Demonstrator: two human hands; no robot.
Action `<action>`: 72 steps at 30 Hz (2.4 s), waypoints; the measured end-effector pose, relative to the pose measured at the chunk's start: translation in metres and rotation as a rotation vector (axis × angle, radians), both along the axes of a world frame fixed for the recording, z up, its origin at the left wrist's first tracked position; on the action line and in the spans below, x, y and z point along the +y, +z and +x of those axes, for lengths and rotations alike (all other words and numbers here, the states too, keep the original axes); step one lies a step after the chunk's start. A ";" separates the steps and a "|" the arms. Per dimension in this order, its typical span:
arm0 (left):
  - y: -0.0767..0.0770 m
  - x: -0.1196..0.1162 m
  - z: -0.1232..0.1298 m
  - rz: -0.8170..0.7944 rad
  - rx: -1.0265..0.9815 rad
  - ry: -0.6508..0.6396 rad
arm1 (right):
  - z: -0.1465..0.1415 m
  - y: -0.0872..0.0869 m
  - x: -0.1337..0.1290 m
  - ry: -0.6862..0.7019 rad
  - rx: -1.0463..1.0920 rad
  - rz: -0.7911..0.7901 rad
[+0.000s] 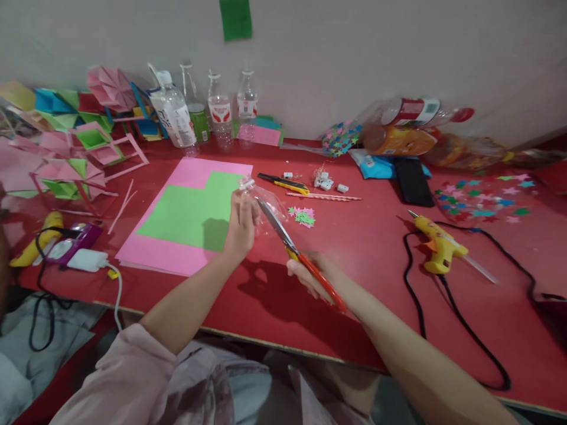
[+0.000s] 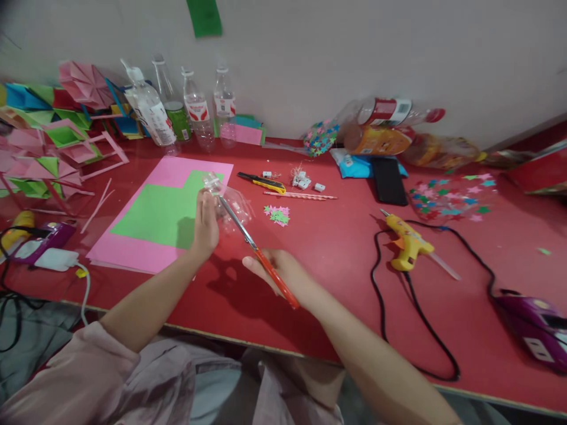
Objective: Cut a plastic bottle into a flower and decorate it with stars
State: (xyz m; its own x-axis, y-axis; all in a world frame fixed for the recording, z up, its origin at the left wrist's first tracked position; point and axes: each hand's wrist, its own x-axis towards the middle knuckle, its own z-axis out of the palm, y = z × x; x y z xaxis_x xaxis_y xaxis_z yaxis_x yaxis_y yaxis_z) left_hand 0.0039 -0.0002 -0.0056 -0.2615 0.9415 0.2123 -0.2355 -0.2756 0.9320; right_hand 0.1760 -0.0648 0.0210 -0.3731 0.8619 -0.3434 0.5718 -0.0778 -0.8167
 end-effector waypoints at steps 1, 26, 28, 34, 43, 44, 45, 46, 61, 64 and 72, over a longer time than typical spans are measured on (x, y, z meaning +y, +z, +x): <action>0.003 0.003 -0.003 -0.020 -0.058 0.010 | 0.001 0.000 0.000 0.005 -0.007 0.019; 0.020 0.016 -0.024 -0.056 -0.124 -0.006 | 0.012 0.000 0.018 -0.024 -0.142 0.108; 0.020 0.017 -0.025 -0.088 -0.117 0.027 | 0.012 0.000 0.018 -0.051 -0.159 0.090; 0.020 0.017 -0.028 -0.189 -0.173 0.043 | 0.014 -0.004 0.020 -0.040 -0.144 0.059; 0.023 0.014 -0.025 -0.198 -0.157 -0.026 | 0.007 0.004 0.014 -0.162 0.022 0.047; 0.022 0.013 -0.023 -0.198 -0.150 -0.053 | 0.004 0.006 0.013 -0.195 0.084 0.062; 0.022 0.011 -0.019 -0.202 -0.150 -0.086 | 0.002 0.007 0.012 -0.229 0.146 0.079; 0.021 0.009 -0.015 -0.210 -0.155 -0.125 | 0.000 0.007 0.011 -0.260 0.204 0.094; 0.012 -0.015 0.012 -0.260 -0.219 -0.581 | 0.002 -0.004 0.029 -0.435 0.886 -0.140; 0.012 -0.015 0.011 -0.247 -0.177 -0.510 | 0.006 -0.002 0.030 -0.422 0.896 -0.156; 0.002 -0.010 0.009 -0.153 0.127 -0.265 | 0.004 0.000 0.026 -0.357 0.920 -0.173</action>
